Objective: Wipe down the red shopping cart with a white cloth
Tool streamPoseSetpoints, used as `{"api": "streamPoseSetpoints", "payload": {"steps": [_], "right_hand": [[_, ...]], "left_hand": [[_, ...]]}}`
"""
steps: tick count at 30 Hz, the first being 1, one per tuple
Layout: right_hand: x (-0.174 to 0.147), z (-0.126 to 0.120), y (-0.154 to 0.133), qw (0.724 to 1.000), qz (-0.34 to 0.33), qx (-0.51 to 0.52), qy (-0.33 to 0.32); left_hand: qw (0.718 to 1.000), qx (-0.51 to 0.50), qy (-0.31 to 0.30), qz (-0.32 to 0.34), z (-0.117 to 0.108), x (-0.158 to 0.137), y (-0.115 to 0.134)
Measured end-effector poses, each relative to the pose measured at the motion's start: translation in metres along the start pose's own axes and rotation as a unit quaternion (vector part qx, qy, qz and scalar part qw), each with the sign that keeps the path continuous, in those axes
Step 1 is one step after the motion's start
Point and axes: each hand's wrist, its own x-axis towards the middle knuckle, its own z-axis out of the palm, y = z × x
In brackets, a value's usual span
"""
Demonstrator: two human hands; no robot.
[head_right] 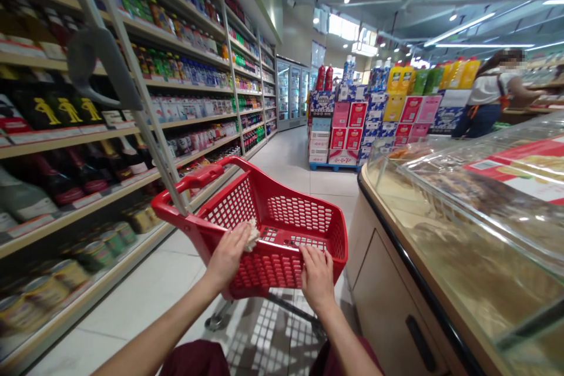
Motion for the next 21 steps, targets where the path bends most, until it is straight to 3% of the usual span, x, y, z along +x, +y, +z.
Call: {"api": "streamPoseSetpoints", "payload": {"steps": [2, 7, 9, 14, 16, 18, 21], "right_hand": [[0.0, -0.001, 0.003, 1.0, -0.011, 0.001, -0.01], [-0.001, -0.002, 0.004, 1.0, -0.01, 0.001, -0.013], [-0.001, 0.001, 0.001, 1.0, 0.001, 0.002, -0.001], [-0.001, 0.003, 0.0, 1.0, -0.009, -0.006, 0.0], [0.0, 0.0, 0.002, 1.0, -0.016, -0.007, -0.011], [0.0, -0.003, 0.004, 1.0, -0.015, -0.003, -0.019], [0.0, -0.006, 0.004, 1.0, -0.006, 0.005, -0.018]], "left_hand": [[0.999, -0.017, -0.017, 0.025, -0.001, 0.003, 0.003], [0.999, 0.019, -0.017, -0.044, -0.018, -0.001, -0.06], [0.998, 0.027, -0.005, -0.06, -0.017, -0.005, -0.066], [1.0, -0.006, -0.007, -0.007, 0.004, -0.002, -0.001], [0.999, -0.019, -0.019, 0.018, 0.008, 0.003, 0.013], [0.999, -0.017, -0.025, 0.02, 0.003, 0.004, 0.001], [0.999, 0.01, -0.013, -0.029, -0.012, -0.002, -0.049]]}}
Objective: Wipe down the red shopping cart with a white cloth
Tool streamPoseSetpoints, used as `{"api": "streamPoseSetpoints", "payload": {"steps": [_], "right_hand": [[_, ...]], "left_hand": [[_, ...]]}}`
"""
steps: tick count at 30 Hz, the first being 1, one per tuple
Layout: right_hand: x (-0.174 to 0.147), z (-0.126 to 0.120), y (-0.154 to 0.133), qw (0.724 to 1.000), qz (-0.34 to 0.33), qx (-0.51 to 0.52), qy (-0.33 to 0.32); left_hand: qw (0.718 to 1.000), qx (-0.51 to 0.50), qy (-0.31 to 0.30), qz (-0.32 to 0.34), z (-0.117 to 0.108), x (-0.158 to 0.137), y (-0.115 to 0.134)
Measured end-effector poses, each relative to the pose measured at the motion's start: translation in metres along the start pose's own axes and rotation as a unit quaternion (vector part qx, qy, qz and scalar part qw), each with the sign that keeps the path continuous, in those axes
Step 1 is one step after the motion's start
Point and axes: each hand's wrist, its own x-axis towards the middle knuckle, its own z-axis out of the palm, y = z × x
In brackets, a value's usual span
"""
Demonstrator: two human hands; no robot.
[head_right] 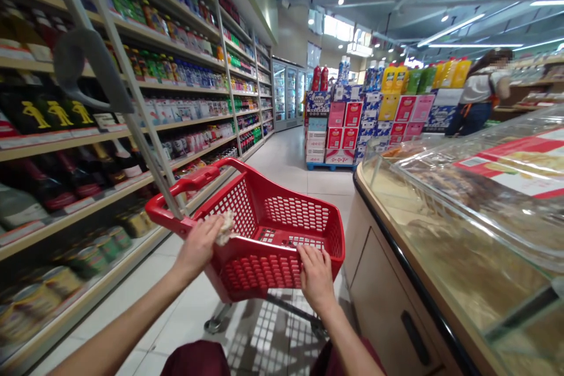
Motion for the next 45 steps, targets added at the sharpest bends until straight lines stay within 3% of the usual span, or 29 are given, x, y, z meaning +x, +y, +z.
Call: {"api": "streamPoseSetpoints", "payload": {"steps": [2, 4, 8, 10, 17, 23, 26, 28, 30, 32, 35, 37, 40, 43, 45], "right_hand": [[-0.001, 0.001, -0.002, 1.0, 0.005, 0.001, 0.009], [-0.001, 0.004, -0.004, 1.0, 0.011, -0.004, 0.022], [-0.001, 0.008, -0.004, 0.999, 0.006, -0.012, 0.03], [-0.001, 0.007, -0.002, 1.0, -0.008, -0.01, 0.021], [-0.002, 0.007, -0.001, 1.0, 0.004, -0.007, 0.011], [-0.001, 0.008, 0.0, 1.0, -0.013, -0.009, 0.018], [-0.002, 0.005, 0.0, 1.0, -0.014, -0.008, 0.009], [-0.002, 0.005, -0.001, 1.0, -0.011, -0.006, 0.011], [-0.003, 0.007, -0.002, 1.0, -0.002, -0.006, 0.017], [-0.003, 0.01, -0.002, 0.999, 0.002, -0.013, 0.029], [-0.003, 0.011, -0.001, 0.999, -0.01, -0.02, 0.029], [-0.003, 0.009, 0.0, 1.0, -0.019, -0.021, 0.013], [-0.003, 0.005, 0.001, 0.999, -0.024, -0.021, -0.003], [-0.003, 0.005, -0.001, 1.0, -0.012, -0.019, 0.008], [-0.004, 0.008, -0.003, 1.0, 0.001, -0.017, 0.022]], "left_hand": [[0.999, 0.012, 0.018, -0.033, -0.006, -0.004, -0.026], [0.999, 0.015, 0.029, -0.037, -0.007, -0.007, -0.026], [1.0, -0.008, 0.014, 0.024, 0.008, -0.005, 0.03], [0.999, -0.021, -0.003, 0.049, 0.013, -0.001, 0.046], [0.998, 0.008, 0.033, -0.048, 0.004, -0.001, 0.0], [0.997, -0.064, -0.013, 0.035, 0.014, 0.003, 0.056], [0.998, -0.056, -0.012, 0.033, 0.01, 0.002, 0.034], [0.999, -0.027, 0.014, -0.008, 0.006, 0.0, 0.007], [0.998, -0.007, 0.035, -0.041, 0.004, -0.001, -0.004], [0.999, -0.008, 0.032, -0.034, 0.006, -0.001, 0.011], [0.999, -0.035, 0.005, 0.025, 0.013, 0.003, 0.056], [0.998, -0.049, -0.003, 0.047, 0.015, 0.005, 0.069], [0.999, -0.044, 0.019, 0.016, 0.01, 0.002, 0.04], [0.997, -0.007, 0.054, -0.063, 0.004, -0.004, 0.0], [0.996, 0.0, 0.055, -0.073, 0.004, -0.006, 0.001]]}}
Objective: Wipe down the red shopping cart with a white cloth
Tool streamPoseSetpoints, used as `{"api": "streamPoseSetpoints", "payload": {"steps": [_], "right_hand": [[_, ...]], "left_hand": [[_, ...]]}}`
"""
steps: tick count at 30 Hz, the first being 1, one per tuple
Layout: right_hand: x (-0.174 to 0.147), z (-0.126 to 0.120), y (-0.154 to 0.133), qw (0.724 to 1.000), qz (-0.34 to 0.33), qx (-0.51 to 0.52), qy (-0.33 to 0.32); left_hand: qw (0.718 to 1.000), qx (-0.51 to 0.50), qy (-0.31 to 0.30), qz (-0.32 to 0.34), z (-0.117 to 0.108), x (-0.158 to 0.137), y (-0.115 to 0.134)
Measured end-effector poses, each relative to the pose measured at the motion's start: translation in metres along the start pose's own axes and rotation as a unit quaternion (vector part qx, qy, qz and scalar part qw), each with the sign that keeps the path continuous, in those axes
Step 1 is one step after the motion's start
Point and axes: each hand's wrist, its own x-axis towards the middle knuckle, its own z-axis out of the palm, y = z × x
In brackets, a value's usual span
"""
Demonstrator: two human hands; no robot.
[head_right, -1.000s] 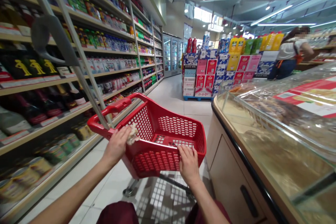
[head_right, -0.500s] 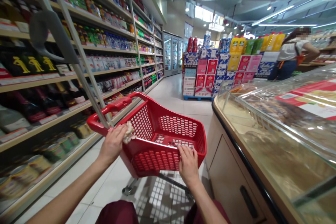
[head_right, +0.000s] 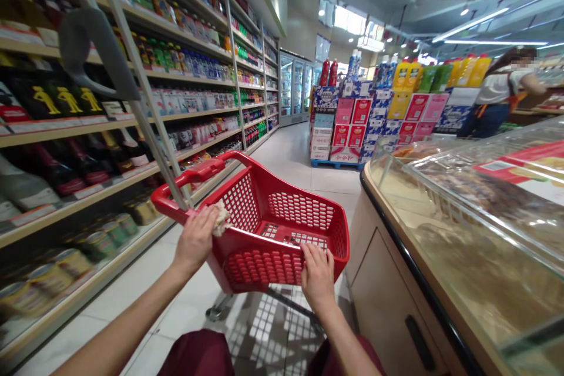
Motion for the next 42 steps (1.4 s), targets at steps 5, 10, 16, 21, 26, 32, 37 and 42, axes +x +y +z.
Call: {"api": "streamPoseSetpoints", "payload": {"steps": [5, 10, 16, 21, 26, 32, 37, 42], "right_hand": [[-0.001, 0.004, 0.004, 1.0, -0.015, 0.005, -0.005], [-0.002, -0.001, 0.008, 0.999, -0.019, 0.001, -0.027], [-0.002, 0.0, 0.004, 1.0, -0.013, -0.001, 0.0], [-0.001, -0.001, 0.01, 0.999, -0.032, -0.006, -0.01], [-0.001, 0.001, 0.008, 1.0, -0.017, -0.007, -0.012], [0.0, 0.002, 0.007, 1.0, -0.019, -0.009, -0.014], [0.001, -0.005, 0.009, 0.999, -0.022, -0.004, -0.028], [-0.001, -0.003, 0.008, 1.0, -0.004, 0.004, -0.016]], "left_hand": [[0.994, -0.055, -0.057, 0.08, 0.012, -0.007, 0.067], [0.996, -0.037, -0.038, 0.068, 0.007, -0.002, 0.042], [0.999, -0.004, -0.016, 0.028, 0.004, -0.003, 0.038], [0.994, -0.04, -0.058, 0.086, 0.003, 0.001, 0.057], [0.999, -0.009, -0.025, -0.02, -0.005, 0.008, 0.021], [0.991, -0.061, -0.082, 0.082, 0.009, -0.001, 0.078], [0.994, -0.048, -0.087, 0.044, 0.004, 0.005, 0.049], [0.995, -0.064, -0.079, 0.012, 0.005, 0.002, 0.051]]}}
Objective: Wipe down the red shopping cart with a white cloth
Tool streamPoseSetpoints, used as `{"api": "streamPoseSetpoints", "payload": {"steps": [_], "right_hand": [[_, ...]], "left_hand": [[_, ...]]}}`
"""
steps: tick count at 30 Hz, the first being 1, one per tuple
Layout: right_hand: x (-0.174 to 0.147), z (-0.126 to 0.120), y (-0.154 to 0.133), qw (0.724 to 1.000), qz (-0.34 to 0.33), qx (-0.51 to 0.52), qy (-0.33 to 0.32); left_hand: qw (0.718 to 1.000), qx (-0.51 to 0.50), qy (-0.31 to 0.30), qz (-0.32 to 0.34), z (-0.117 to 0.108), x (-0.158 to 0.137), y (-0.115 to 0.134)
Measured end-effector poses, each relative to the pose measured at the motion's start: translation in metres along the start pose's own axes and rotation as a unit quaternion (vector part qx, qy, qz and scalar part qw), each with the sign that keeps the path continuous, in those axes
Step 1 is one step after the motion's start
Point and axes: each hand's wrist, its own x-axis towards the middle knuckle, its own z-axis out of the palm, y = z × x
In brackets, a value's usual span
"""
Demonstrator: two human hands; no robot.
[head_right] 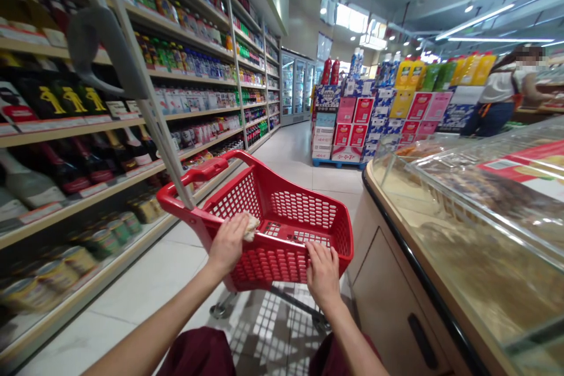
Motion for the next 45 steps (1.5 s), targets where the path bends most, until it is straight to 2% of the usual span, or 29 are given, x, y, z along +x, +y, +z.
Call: {"api": "streamPoseSetpoints", "payload": {"steps": [2, 5, 8, 11, 13, 17, 21, 24, 26, 28, 30, 32, 36, 39, 45], "right_hand": [[0.0, 0.001, 0.0, 1.0, 0.001, 0.005, -0.001], [0.005, 0.0, -0.006, 1.0, 0.018, 0.023, -0.002], [0.021, -0.003, -0.024, 0.997, 0.03, 0.071, -0.01], [0.039, -0.004, -0.049, 0.989, 0.015, 0.131, -0.071], [0.05, -0.003, -0.062, 0.983, 0.034, 0.15, -0.099], [0.067, 0.002, -0.085, 0.977, 0.08, 0.171, -0.096], [0.079, 0.014, -0.108, 0.977, 0.072, 0.185, -0.081], [0.074, 0.02, -0.1, 0.983, 0.034, 0.166, -0.074], [0.064, 0.017, -0.08, 0.986, 0.011, 0.146, -0.078], [0.053, 0.011, -0.058, 0.988, 0.022, 0.128, -0.079], [0.048, 0.004, -0.047, 0.989, 0.051, 0.118, -0.073], [0.048, 0.003, -0.051, 0.988, 0.061, 0.129, -0.063], [0.062, 0.012, -0.089, 0.983, 0.058, 0.162, -0.065], [0.07, 0.014, -0.107, 0.977, 0.077, 0.179, -0.08], [0.069, 0.005, -0.097, 0.958, -0.014, 0.268, -0.1]], "left_hand": [[0.998, -0.036, -0.025, 0.036, 0.01, 0.0, 0.028], [0.995, -0.082, -0.049, 0.024, 0.022, 0.006, 0.067], [0.99, -0.117, -0.076, 0.021, 0.023, 0.012, 0.082], [0.989, -0.101, -0.099, 0.04, 0.013, 0.011, 0.069], [0.992, -0.061, -0.108, 0.028, 0.003, 0.007, 0.051], [0.991, -0.006, -0.135, 0.022, -0.013, 0.0, 0.025], [0.986, -0.001, -0.153, 0.059, -0.012, -0.001, 0.022], [0.987, -0.012, -0.135, 0.082, -0.01, 0.0, 0.015], [0.992, -0.006, -0.108, 0.065, -0.011, 0.003, 0.007], [0.996, 0.01, -0.081, 0.035, -0.012, 0.006, 0.002], [0.997, 0.017, -0.07, 0.021, -0.013, 0.01, 0.004], [0.997, 0.008, -0.076, 0.027, -0.012, 0.013, 0.014], [0.997, -0.009, -0.082, 0.014, -0.007, 0.015, 0.035], [0.996, -0.029, -0.083, 0.015, -0.004, 0.014, 0.04], [0.996, -0.06, -0.066, -0.011, -0.003, 0.012, 0.037]]}}
